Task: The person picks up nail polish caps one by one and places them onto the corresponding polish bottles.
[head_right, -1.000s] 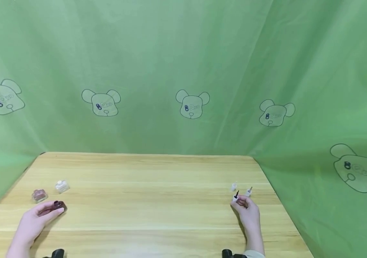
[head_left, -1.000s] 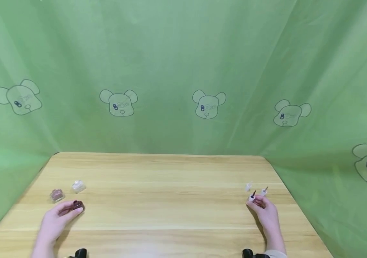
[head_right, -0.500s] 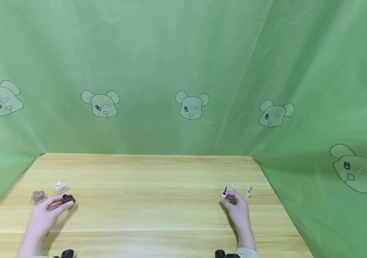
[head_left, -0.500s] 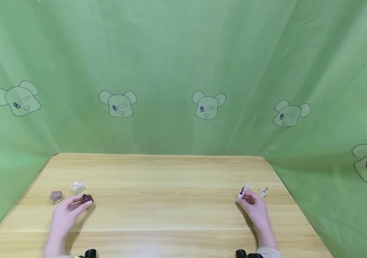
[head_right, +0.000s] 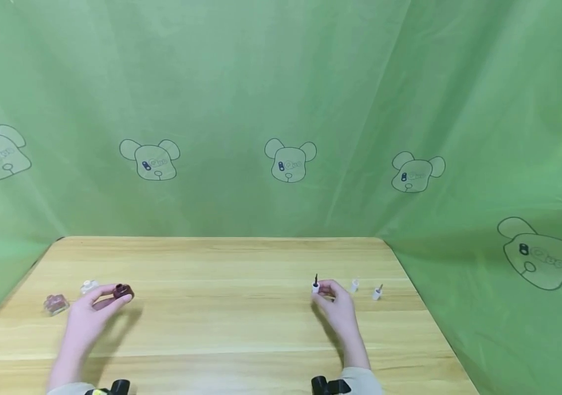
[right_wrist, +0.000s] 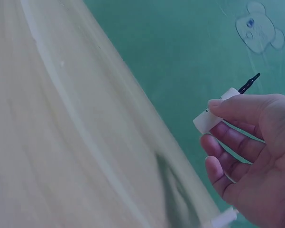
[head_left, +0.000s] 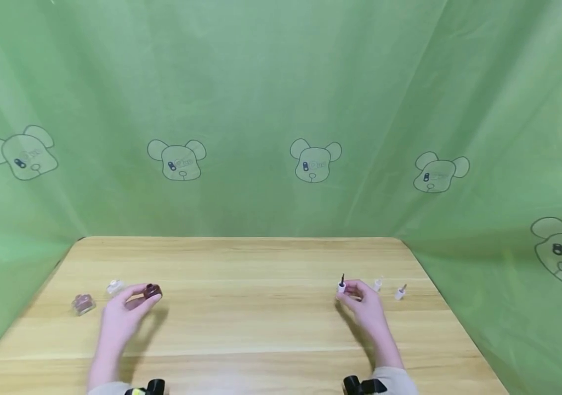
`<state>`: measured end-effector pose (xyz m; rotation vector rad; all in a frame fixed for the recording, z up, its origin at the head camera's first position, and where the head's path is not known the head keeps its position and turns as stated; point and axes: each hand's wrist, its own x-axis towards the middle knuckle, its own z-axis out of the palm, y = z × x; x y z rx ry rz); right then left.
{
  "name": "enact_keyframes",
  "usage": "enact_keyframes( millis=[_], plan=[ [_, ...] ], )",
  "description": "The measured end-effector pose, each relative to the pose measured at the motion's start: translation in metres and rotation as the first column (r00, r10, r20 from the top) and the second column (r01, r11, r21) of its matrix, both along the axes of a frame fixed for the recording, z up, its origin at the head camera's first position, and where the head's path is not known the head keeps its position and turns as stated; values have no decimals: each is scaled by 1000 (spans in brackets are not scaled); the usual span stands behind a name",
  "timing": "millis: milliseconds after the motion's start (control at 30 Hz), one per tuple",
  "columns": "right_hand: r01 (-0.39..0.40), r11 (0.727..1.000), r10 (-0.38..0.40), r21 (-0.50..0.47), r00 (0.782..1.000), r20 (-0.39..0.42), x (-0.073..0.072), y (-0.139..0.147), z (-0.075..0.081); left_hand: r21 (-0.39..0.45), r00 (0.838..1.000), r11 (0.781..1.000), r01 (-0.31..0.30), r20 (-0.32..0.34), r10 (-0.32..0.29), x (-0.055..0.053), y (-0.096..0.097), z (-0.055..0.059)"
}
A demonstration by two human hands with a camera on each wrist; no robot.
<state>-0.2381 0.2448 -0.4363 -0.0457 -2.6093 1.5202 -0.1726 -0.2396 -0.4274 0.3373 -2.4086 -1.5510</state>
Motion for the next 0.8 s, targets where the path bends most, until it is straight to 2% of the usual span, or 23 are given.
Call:
enact_keyframes(
  millis=[167,367,567,800],
  plan=[
    [-48,999,48,1,999,3,-6,-14,5,18,999,1000,19,-37,-19,-9,19,3],
    [-85,996,85,-1,996,-21,-17,-34,9,59,998,998,37,-55,-34,-24,45,-2],
    [-89,996,88,-21,995,-44,-25,-52,12,111,992,992,53,-121,-39,-39,71,-8],
    [-82,996,80,-23,994,-78,-27,-73,12,188,986,980,69,-163,-38,-49,104,-10]
  ],
)
